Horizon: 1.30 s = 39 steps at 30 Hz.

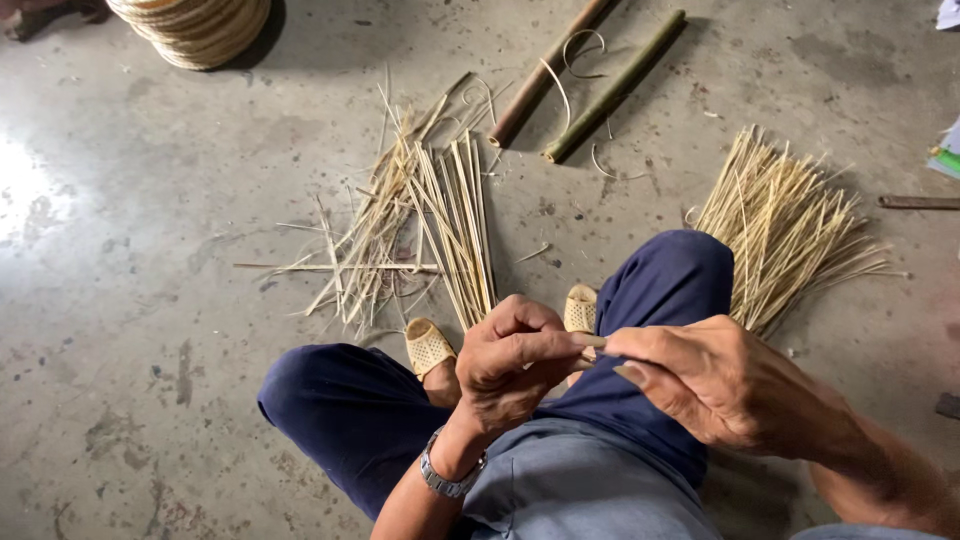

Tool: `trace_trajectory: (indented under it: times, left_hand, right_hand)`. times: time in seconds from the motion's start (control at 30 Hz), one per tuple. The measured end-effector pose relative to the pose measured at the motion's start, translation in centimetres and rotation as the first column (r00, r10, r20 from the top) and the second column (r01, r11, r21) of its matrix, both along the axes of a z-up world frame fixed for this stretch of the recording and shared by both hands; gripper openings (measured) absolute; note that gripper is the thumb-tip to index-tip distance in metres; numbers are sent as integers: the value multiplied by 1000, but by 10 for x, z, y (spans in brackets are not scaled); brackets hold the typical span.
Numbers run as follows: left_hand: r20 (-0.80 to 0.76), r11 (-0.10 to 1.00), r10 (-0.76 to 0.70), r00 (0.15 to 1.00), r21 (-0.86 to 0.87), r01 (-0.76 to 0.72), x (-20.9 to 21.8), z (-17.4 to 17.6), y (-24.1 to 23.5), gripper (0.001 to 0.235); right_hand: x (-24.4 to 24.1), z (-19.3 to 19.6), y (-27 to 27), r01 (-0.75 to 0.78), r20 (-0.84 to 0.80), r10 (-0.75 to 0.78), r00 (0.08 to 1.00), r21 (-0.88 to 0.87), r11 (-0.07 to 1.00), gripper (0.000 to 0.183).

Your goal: The person sits on the floor and uses a knife to split bamboo strips into thinner strands. They repeatedly hold a strip, shave and split it with the blade, then place the finished strands on the floor.

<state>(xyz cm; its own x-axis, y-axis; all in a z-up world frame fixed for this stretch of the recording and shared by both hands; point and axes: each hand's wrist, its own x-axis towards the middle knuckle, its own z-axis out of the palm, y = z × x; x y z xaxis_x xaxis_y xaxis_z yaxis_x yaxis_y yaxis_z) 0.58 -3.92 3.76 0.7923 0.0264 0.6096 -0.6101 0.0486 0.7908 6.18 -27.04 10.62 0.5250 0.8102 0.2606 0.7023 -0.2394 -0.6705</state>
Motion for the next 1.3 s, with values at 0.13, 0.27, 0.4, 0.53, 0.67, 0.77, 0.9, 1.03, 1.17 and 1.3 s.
trace_trajectory:
  times: [0.13, 0.27, 0.4, 0.53, 0.67, 0.77, 0.9, 1.03, 1.17, 1.3]
  left_hand:
    - [-3, 1000, 22, 1000, -13, -22, -6, -5, -2, 34]
    - [-3, 997, -24, 1000, -70, 24, -9, -1, -4, 36]
    - [-37, 998, 46, 998, -52, -48, -12, 2, -6, 31]
    - [-35, 998, 12, 999, -67, -14, -15, 6, -4, 30]
    - [-41, 998, -20, 999, -56, 18, -17, 9, 0, 32]
    - [-40, 996, -22, 999, -90, 18, -18, 7, -2, 31]
    - [-18, 999, -2, 1000, -49, 2, -18, 4, 0, 31]
    - [-2, 999, 9, 1000, -30, -10, -17, 1, 2, 30]
    - [7, 999, 5, 1000, -32, -4, -17, 0, 3, 29]
    - [24, 999, -7, 1000, -49, 8, -17, -2, 5, 29]
  right_hand:
    - [1, 14, 7, -101, -13, 101, 995, 13, 995, 29]
    - [3, 22, 9, -149, -97, 151, 984, 22, 989, 30]
    - [3, 24, 12, -191, -118, 197, 973, 61, 980, 27]
    - [4, 26, 14, -187, -110, 190, 976, 36, 982, 32]
    - [5, 29, 13, -184, -130, 178, 975, -34, 982, 36]
    - [4, 31, 15, -200, -112, 196, 974, -21, 980, 37]
    - [6, 34, 17, -247, -104, 246, 964, 0, 969, 38]
    - [8, 37, 20, -259, -109, 254, 961, -41, 965, 36]
    - [7, 38, 22, -246, -112, 240, 964, -53, 968, 35]
    - [8, 37, 23, -251, -114, 244, 963, -47, 967, 34]
